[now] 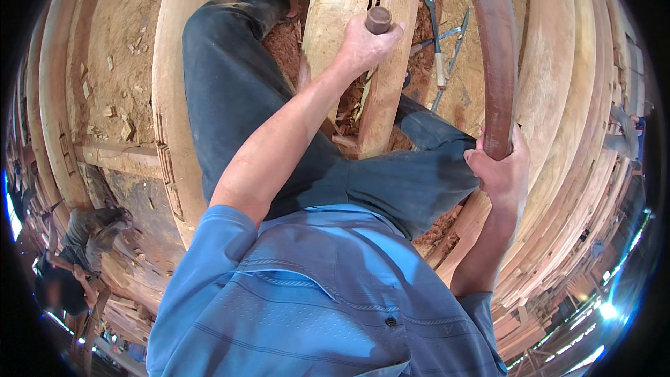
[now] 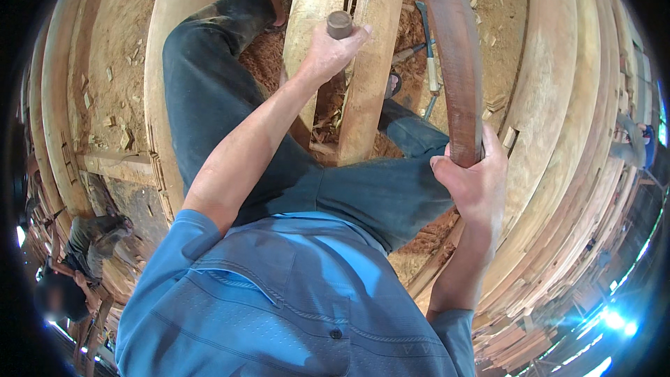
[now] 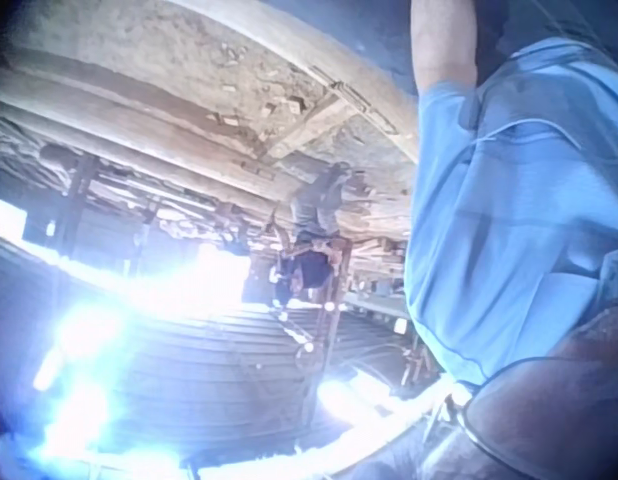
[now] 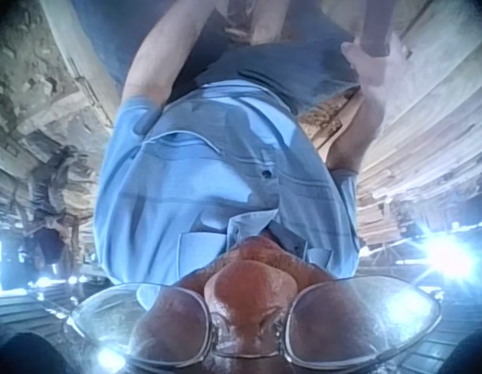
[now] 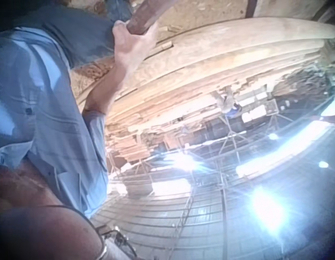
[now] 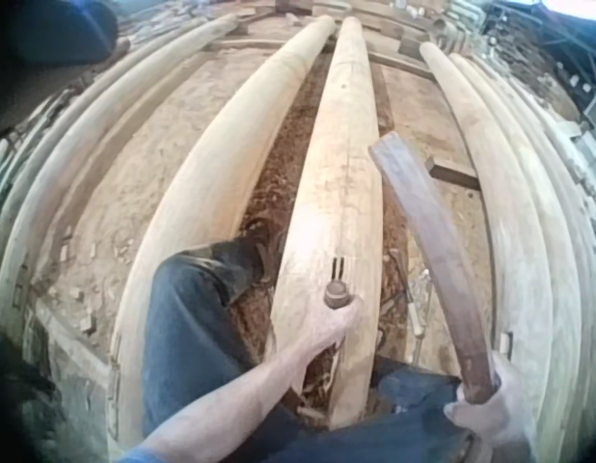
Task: The person sits on the floor and uses a chisel and mallet to carve a rectangular mortise into a large curved wooden beam. They repeatedly strike the chisel to remove wood chips and deepen the cut.
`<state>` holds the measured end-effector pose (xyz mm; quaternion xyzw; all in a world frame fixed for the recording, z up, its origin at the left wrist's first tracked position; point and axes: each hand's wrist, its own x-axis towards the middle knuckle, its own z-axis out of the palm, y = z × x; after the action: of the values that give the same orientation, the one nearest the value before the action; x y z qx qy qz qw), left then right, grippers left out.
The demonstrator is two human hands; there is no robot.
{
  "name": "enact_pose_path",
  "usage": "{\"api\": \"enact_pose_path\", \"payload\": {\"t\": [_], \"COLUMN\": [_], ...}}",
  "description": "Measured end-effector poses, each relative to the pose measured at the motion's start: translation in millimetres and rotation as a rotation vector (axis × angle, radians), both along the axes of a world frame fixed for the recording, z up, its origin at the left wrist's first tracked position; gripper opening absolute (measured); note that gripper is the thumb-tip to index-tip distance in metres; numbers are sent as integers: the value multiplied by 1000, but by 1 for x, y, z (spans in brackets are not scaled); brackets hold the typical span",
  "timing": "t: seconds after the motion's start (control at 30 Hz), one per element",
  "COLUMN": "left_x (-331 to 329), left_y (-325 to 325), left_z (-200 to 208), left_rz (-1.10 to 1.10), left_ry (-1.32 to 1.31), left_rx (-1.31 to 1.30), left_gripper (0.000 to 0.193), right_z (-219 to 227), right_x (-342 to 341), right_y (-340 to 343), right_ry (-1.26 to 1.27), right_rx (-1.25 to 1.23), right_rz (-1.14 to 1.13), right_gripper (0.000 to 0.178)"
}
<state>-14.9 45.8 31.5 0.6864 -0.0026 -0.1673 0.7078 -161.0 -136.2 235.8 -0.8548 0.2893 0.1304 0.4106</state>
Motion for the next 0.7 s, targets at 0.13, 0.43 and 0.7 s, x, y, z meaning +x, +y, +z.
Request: {"api": "enact_pose_path", "payload": {"t": [0.13,0.43,0.7], "left_x": [7,0,-3], "left_y": [-2,-19,-22], "left_z": [10,8,-5], "left_rz": [33,-128,-71], "left_ry": [-46,-60,-125], "left_rx": [-1,46,7], "left_gripper": [21,23,27], "right_z": [14,68,-16], "right_x": [6,34,49], "right_y": [10,14,9], "right_ry": [-42,-493,153], "right_rx": [-14,24,-696], "right_rz": [-4,-118,556], "right_gripper": [40,38,31]}}
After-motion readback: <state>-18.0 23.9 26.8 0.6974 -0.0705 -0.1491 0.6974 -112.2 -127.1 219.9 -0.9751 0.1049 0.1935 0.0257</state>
